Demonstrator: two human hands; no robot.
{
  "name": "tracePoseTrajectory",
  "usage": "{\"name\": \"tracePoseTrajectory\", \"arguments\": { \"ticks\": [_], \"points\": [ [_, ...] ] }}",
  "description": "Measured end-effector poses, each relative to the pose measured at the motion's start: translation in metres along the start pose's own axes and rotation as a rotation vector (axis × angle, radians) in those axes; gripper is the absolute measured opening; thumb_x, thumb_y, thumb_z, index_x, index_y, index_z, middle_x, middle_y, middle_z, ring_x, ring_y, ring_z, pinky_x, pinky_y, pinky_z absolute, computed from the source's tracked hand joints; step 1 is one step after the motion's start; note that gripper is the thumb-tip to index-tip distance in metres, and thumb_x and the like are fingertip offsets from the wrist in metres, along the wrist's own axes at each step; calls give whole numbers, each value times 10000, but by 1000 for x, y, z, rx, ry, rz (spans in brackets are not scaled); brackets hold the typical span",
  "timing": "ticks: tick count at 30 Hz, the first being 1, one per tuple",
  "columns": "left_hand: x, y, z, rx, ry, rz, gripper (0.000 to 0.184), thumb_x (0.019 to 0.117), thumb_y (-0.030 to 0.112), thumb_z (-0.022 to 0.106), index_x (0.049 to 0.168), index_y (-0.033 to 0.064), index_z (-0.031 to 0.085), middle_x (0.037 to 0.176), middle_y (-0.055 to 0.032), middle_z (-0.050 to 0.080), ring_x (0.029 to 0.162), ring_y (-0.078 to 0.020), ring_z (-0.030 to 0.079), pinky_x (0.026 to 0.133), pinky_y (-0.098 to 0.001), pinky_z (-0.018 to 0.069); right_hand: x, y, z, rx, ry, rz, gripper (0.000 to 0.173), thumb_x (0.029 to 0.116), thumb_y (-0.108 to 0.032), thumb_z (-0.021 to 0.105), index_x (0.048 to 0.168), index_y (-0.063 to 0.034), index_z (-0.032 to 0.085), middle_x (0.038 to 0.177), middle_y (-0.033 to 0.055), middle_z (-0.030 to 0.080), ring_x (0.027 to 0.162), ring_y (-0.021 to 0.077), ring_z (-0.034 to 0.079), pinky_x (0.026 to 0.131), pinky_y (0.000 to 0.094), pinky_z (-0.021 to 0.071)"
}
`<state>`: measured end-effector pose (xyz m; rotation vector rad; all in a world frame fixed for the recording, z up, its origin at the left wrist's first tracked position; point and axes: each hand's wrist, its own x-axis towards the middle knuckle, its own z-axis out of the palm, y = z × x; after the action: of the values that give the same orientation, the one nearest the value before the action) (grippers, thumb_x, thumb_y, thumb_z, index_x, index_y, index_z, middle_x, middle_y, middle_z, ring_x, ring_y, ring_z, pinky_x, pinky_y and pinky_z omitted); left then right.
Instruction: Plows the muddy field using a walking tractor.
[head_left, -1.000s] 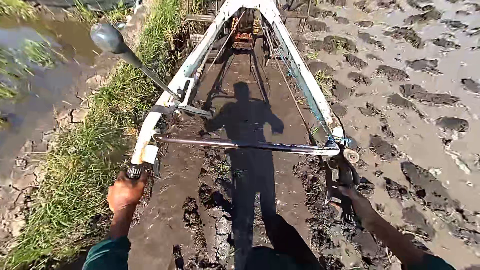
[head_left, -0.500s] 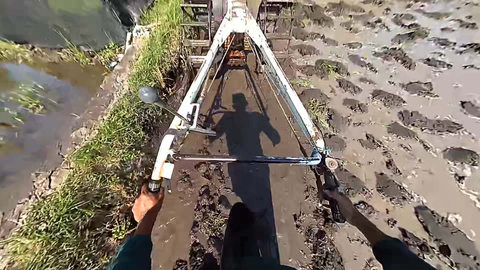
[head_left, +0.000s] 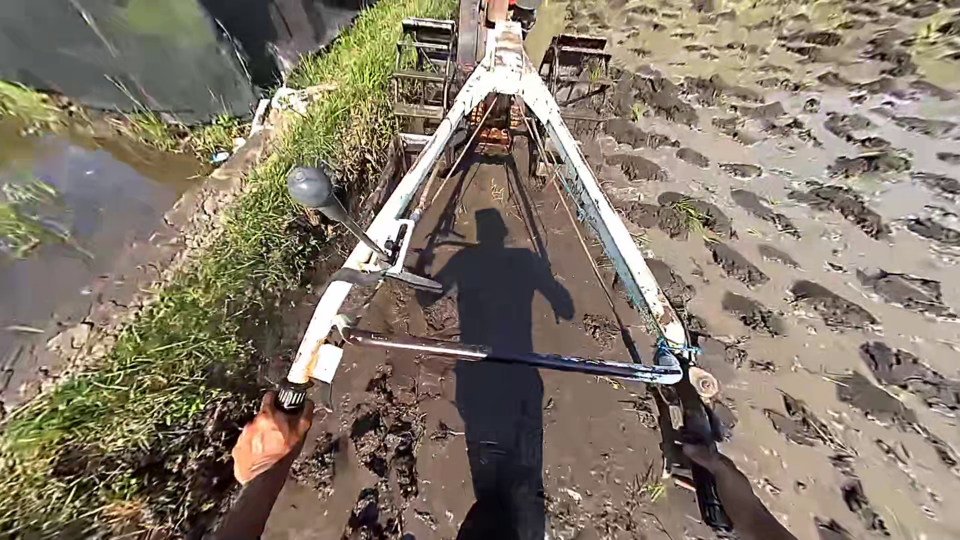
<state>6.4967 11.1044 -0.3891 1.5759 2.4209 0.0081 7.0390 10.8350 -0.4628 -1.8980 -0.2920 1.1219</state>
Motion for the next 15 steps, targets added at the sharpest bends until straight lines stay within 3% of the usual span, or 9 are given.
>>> {"name": "tracePoseTrajectory", "arguments": {
  "ticks": [3, 5, 9, 15],
  "points": [
    [39, 52, 2, -32, 11, 3, 644, 942, 381, 723, 1418, -13, 544, 1192, -376, 652, 1144, -564, 627, 951, -699, 474, 45, -50, 12, -8, -8, 24, 479, 984, -188, 428, 1393, 61, 432, 1171, 131, 604, 966, 129, 611, 830, 340, 527],
    [51, 90, -3, -31, -23, 15, 639, 946, 373, 719, 1420, -16, 538, 1191, -372, 654, 1144, -556, 630, 954, -691, 476, 92, -61, 1, -25, 26, 15, 444, 984, -188, 441, 1354, 57, 458, 1123, 122, 604, 935, 129, 610, 805, 346, 530],
    [79, 162, -8, -17, -51, 27, 644, 963, 379, 697, 1451, 0, 515, 1209, -348, 659, 1160, -526, 633, 964, -673, 480, 190, -78, -26, -52, 22, 3, 474, 977, -244, 540, 1371, 18, 509, 1183, 165, 624, 1011, 228, 626, 859, 464, 535],
    [133, 261, -1, -31, -45, 60, 624, 979, 381, 669, 1438, -13, 517, 1249, -334, 647, 1191, -499, 627, 990, -653, 477, 286, -162, -27, -108, -13, 31, 419, 1068, -267, 418, 1360, 19, 508, 1174, 171, 613, 998, 235, 615, 859, 468, 521]
  ]
}}
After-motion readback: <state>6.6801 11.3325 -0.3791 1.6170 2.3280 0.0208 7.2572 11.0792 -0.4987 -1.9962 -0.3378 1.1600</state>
